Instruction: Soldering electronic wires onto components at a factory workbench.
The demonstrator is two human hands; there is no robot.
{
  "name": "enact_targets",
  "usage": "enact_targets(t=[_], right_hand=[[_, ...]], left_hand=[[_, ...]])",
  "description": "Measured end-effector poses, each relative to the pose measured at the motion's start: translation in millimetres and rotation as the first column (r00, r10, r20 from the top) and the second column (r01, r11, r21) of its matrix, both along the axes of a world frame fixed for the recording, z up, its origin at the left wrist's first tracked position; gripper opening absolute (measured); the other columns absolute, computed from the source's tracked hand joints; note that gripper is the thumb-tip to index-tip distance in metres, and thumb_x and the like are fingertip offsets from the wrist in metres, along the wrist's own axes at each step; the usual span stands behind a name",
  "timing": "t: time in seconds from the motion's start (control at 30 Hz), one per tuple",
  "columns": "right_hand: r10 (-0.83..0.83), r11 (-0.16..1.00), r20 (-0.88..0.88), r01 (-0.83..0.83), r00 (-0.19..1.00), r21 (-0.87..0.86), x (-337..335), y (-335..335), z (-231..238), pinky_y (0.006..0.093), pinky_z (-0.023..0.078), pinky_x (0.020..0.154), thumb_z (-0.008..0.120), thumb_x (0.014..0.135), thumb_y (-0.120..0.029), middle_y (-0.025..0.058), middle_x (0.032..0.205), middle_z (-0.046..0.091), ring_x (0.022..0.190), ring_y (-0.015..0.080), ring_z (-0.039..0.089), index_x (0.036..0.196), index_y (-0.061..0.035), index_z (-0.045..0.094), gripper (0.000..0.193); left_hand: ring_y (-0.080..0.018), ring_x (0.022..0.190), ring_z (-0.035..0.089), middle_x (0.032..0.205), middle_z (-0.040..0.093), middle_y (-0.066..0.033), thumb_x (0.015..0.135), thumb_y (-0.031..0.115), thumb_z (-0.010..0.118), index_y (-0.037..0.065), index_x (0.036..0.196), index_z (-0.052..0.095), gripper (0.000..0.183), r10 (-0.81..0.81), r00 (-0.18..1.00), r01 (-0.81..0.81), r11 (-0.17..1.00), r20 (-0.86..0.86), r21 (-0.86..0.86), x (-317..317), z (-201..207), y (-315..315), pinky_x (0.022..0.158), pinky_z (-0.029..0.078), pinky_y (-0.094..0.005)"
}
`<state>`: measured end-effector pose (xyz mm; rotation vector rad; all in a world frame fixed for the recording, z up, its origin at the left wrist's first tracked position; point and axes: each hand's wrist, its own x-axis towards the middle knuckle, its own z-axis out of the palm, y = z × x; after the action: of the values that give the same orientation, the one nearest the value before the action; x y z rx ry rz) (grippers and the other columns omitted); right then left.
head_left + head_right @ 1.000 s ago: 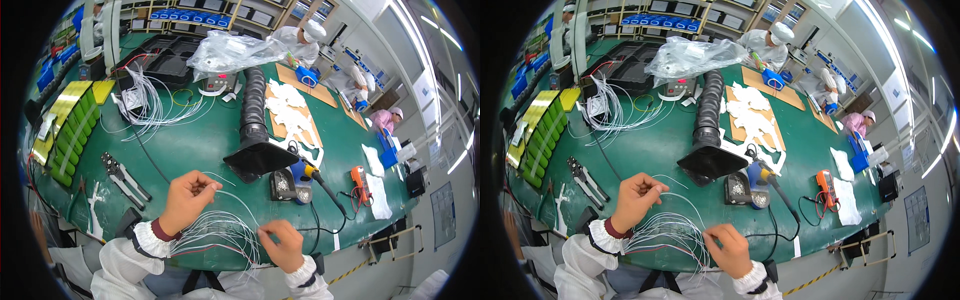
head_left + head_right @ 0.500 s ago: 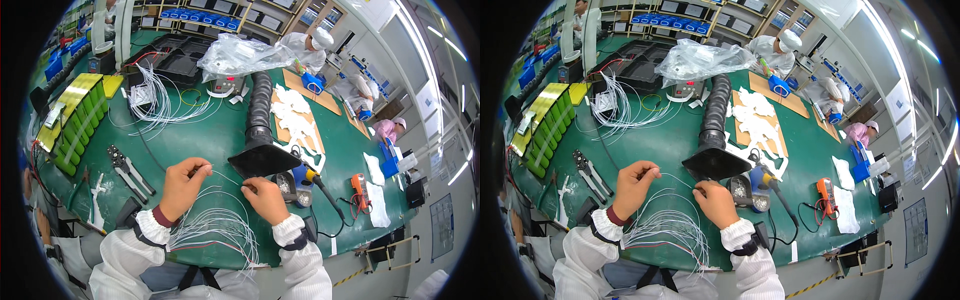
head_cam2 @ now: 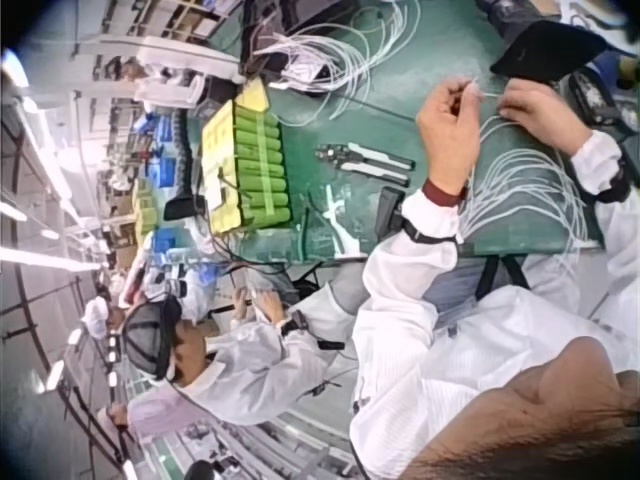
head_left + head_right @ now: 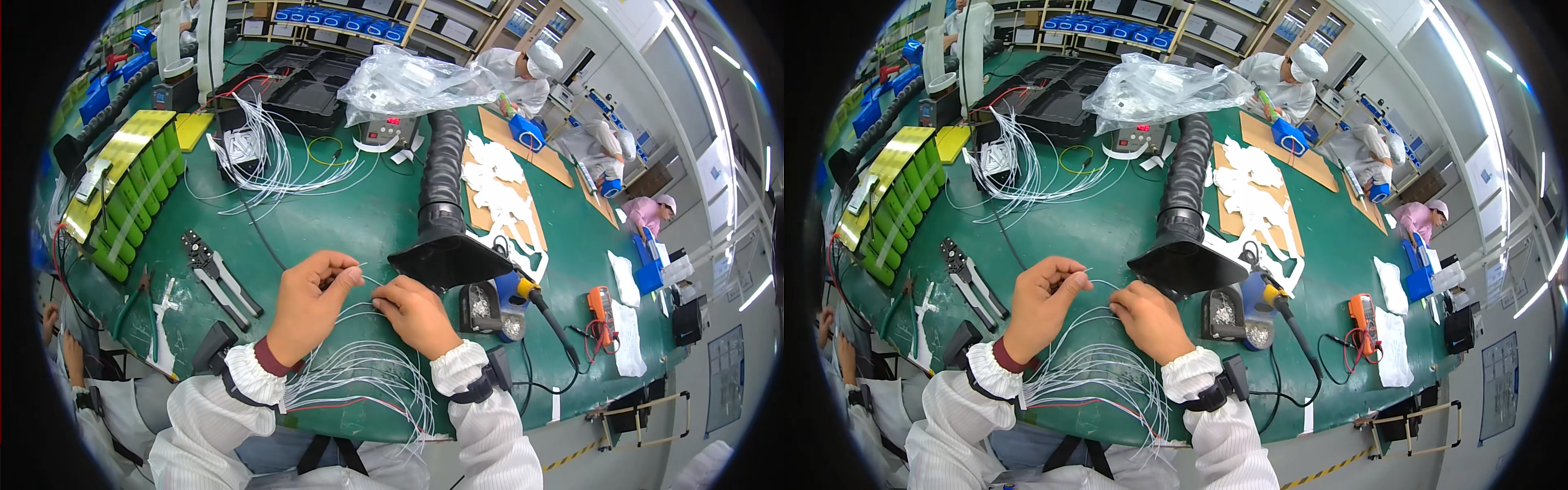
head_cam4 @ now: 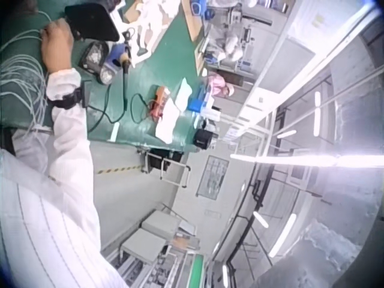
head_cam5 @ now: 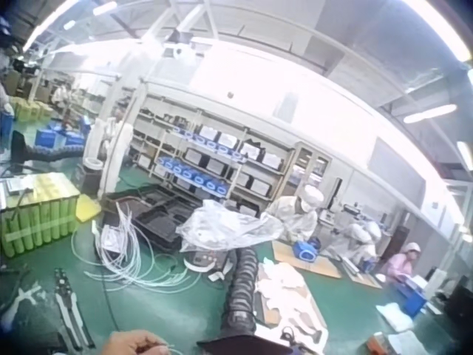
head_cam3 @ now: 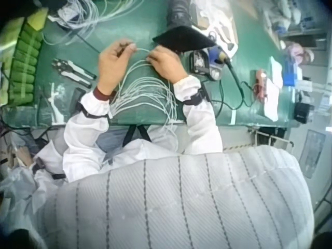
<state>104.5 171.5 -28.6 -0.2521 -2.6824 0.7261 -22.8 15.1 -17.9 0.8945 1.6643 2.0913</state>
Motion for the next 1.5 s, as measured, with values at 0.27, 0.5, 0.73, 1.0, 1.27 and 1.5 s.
enact_targets(t=[0.27, 0.5, 0.73, 1.0, 1.27, 1.5], right_hand=[[0.082, 0.948, -0.062, -0.058, 0.995, 0.313, -11.0, -10.2, -8.5, 0.0416, 0.051, 0.078, 0.070, 0.089, -0.014, 0.0110, 0.086, 0.059, 0.086, 0.0304, 0.059, 0.092, -0.0035, 0.066, 0.011], [-0.009, 1.000, -0.260, 0.003, 0.965, -0.025, 7.7, -20.9, 9.7, 0.0425, 0.051, 0.078, 0.071, 0.090, -0.005, 0.0121, 0.090, 0.064, 0.088, 0.0310, 0.061, 0.098, -0.0006, 0.065, 0.011], [-0.090, 0.879, -0.151, 0.007, 0.984, -0.477, 34.6, -8.6, 10.8, 0.0340, 0.053, 0.085, 0.076, 0.088, -0.006, 0.0110, 0.098, 0.071, 0.091, 0.0228, 0.069, 0.116, -0.0020, 0.070, 0.029], [-0.079, 0.937, -0.259, -0.017, 0.963, -0.350, 35.1, -18.6, 19.9, 0.0322, 0.052, 0.075, 0.081, 0.082, -0.003, 0.0101, 0.091, 0.074, 0.085, 0.0203, 0.069, 0.101, -0.0009, 0.075, 0.021], [-0.061, 0.987, -0.395, -0.003, 0.916, -0.159, 27.8, -26.6, 23.4, 0.0363, 0.053, 0.070, 0.080, 0.081, 0.001, 0.0104, 0.085, 0.073, 0.076, 0.0276, 0.068, 0.092, -0.0021, 0.073, 0.013], [-0.211, 0.935, -0.387, 0.069, 0.898, -0.349, 38.1, -20.3, -6.2, 0.0314, 0.052, 0.065, 0.075, 0.087, 0.000, 0.0123, 0.079, 0.069, 0.069, 0.0208, 0.065, 0.096, 0.0036, 0.070, 0.011]], left_hand=[[-0.0086, 0.079, 0.067, 0.095, 0.073, -0.0078, 0.100, 0.007, 0.064, -0.005, 0.102, 0.066, 0.012, -0.089, 0.995, 0.081, 0.987, -0.053, -0.142, -2.9, -0.1, -2.6, 0.071, 0.053, -0.0237], [-0.0130, 0.078, 0.070, 0.098, 0.073, -0.0110, 0.101, 0.007, 0.062, -0.005, 0.102, 0.064, 0.012, -0.280, 0.929, 0.336, 0.913, 0.243, -0.232, 9.5, 1.8, -2.5, 0.066, 0.057, -0.0260], [-0.0169, 0.082, 0.073, 0.094, 0.073, -0.0129, 0.101, 0.005, 0.061, -0.006, 0.102, 0.063, 0.012, -0.288, 0.925, 0.333, 0.928, 0.249, -0.165, 7.9, -1.5, -3.7, 0.073, 0.061, -0.0286], [-0.0157, 0.086, 0.072, 0.095, 0.073, -0.0122, 0.101, 0.005, 0.062, -0.006, 0.102, 0.064, 0.011, -0.303, 0.917, 0.349, 0.924, 0.259, -0.154, 10.5, 2.3, 2.1, 0.076, 0.060, -0.0283], [-0.0124, 0.085, 0.070, 0.097, 0.073, -0.0085, 0.100, 0.007, 0.065, -0.004, 0.107, 0.067, 0.013, -0.303, 0.942, 0.323, 0.935, 0.141, -0.147, 14.5, -9.0, 0.8, 0.076, 0.058, -0.0265], [-0.0209, 0.087, 0.072, 0.105, 0.074, -0.0111, 0.098, 0.010, 0.067, -0.002, 0.108, 0.069, 0.016, -0.292, 0.896, 0.276, 0.956, -0.335, -0.095, 34.4, -3.4, -5.6, 0.079, 0.058, -0.0322]])
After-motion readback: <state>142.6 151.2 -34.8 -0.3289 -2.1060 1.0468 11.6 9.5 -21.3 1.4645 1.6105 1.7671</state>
